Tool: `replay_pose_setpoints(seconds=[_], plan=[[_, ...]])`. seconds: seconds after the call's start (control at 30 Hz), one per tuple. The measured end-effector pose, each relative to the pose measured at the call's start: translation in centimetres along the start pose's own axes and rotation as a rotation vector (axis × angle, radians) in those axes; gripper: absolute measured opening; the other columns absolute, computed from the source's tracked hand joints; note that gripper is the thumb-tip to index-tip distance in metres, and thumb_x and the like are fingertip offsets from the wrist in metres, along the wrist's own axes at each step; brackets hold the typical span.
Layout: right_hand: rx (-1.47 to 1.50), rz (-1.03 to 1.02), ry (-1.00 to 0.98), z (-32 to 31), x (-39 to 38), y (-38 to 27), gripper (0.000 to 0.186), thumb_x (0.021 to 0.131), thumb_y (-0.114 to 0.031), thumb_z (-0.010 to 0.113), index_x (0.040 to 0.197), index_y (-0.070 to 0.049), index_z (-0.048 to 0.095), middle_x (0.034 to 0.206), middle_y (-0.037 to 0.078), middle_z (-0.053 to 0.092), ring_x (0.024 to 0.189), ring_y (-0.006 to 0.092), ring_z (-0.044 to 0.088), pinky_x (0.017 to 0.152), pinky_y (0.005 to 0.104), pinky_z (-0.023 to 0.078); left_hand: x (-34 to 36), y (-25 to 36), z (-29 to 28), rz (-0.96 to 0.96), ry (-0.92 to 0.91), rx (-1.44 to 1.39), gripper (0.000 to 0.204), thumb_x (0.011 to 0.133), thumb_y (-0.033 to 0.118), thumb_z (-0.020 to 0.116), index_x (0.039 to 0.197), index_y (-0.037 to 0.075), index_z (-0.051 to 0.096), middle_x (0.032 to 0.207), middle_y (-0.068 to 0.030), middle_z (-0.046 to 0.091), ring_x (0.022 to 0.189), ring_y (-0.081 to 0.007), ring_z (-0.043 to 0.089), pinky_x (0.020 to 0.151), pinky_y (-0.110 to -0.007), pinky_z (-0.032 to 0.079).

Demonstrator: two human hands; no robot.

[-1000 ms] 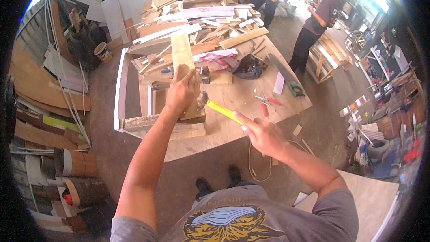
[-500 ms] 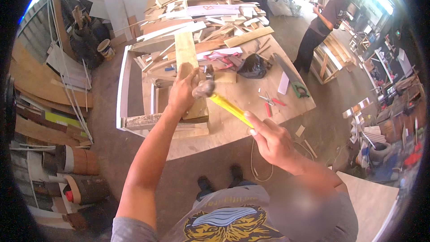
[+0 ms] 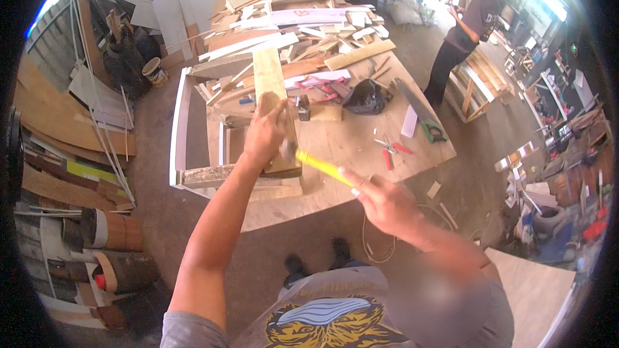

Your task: The person cuts nails from a wooden board using pliers, hammers the board onto a wooden frame using a hammer, and cuts a wooden piece on the frame using a hand saw.

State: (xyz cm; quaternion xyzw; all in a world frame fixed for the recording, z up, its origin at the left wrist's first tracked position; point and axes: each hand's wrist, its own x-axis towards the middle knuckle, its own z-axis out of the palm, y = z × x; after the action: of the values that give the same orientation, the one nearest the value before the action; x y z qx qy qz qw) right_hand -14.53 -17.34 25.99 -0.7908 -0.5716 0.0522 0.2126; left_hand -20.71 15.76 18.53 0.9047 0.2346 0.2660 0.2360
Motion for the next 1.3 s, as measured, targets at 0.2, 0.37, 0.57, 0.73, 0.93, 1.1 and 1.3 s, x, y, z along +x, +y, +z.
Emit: replay_pose_setpoints(seconds=[0.2, 0.37, 0.57, 0.73, 0.93, 1.1, 1.3], plan=[[-0.038, 0.002, -0.019, 1.2, -1.2, 0.6, 0.061, 0.098, -0.010, 0.065, 0.157, -0.024, 0.052, 0.079, 0.014, 0.061, 0.064, 0.0363, 0.065, 0.060, 0.0461, 0.054, 0.2, 0.8, 0.4, 0.004, -0.010, -0.001, 0.041, 0.106, 0.026, 0.052, 0.144, 0.015, 0.063, 0.156, -0.0384, 0.039, 0.146, -0.0504, 0.041, 0.122, -0.051, 0.036], [0.090, -0.054, 0.170, 0.0, -0.3, 0.7, 0.065, 0.099, -0.016, 0.065, 0.160, -0.028, 0.046, 0.078, 0.015, 0.062, 0.065, 0.0374, 0.066, 0.062, 0.0486, 0.054, -0.1, 0.7, -0.2, 0.025, -0.011, -0.002, 0.040, 0.105, 0.025, 0.053, 0.143, 0.014, 0.064, 0.154, -0.0389, 0.042, 0.146, -0.0493, 0.041, 0.122, -0.051, 0.036], [0.027, 0.004, -0.026, 0.1, -0.4, -0.1, 0.063, 0.100, -0.014, 0.064, 0.159, -0.027, 0.047, 0.077, 0.015, 0.061, 0.062, 0.0358, 0.063, 0.061, 0.0487, 0.054, -0.6, 0.4, 0.0, 0.036, 0.008, 0.014, 0.040, 0.104, 0.023, 0.054, 0.141, 0.012, 0.065, 0.154, -0.0391, 0.042, 0.147, -0.0499, 0.040, 0.123, -0.051, 0.035], [0.155, -0.013, 0.155, 0.8, -0.4, 0.9, 0.060, 0.101, -0.014, 0.063, 0.158, -0.026, 0.049, 0.081, 0.015, 0.064, 0.069, 0.0372, 0.065, 0.065, 0.0497, 0.053, 0.3, 0.7, 0.1, 0.027, -0.015, -0.021, 0.039, 0.105, 0.023, 0.053, 0.141, 0.013, 0.064, 0.153, -0.0390, 0.043, 0.148, -0.0488, 0.038, 0.124, -0.051, 0.033], [0.071, 0.014, 0.036, -0.6, 0.6, 0.3, 0.058, 0.102, -0.015, 0.063, 0.156, -0.028, 0.051, 0.078, 0.015, 0.061, 0.063, 0.0357, 0.063, 0.062, 0.0483, 0.053, -0.2, 1.1, -0.9, 0.018, -0.040, -0.018, 0.040, 0.105, 0.022, 0.052, 0.143, 0.013, 0.063, 0.152, -0.0392, 0.044, 0.149, -0.0487, 0.037, 0.124, -0.051, 0.032], [0.156, -0.052, 0.141, 0.9, -0.2, 0.4, 0.062, 0.101, -0.009, 0.062, 0.158, -0.025, 0.049, 0.081, 0.017, 0.062, 0.066, 0.0359, 0.065, 0.064, 0.0484, 0.054, -0.2, 0.7, -0.2, 0.053, -0.018, -0.043, 0.040, 0.105, 0.022, 0.052, 0.143, 0.013, 0.062, 0.150, -0.0400, 0.046, 0.149, -0.0488, 0.037, 0.124, -0.051, 0.032], [0.143, -0.064, 0.126, 0.8, 0.5, 0.4, 0.065, 0.100, -0.012, 0.063, 0.161, -0.027, 0.045, 0.078, 0.016, 0.061, 0.064, 0.0369, 0.064, 0.063, 0.0499, 0.054, 0.0, 0.1, 0.3, 0.026, 0.008, -0.083, 0.038, 0.104, 0.020, 0.053, 0.140, 0.011, 0.065, 0.149, -0.0415, 0.046, 0.148, -0.0495, 0.037, 0.124, -0.051, 0.033]])
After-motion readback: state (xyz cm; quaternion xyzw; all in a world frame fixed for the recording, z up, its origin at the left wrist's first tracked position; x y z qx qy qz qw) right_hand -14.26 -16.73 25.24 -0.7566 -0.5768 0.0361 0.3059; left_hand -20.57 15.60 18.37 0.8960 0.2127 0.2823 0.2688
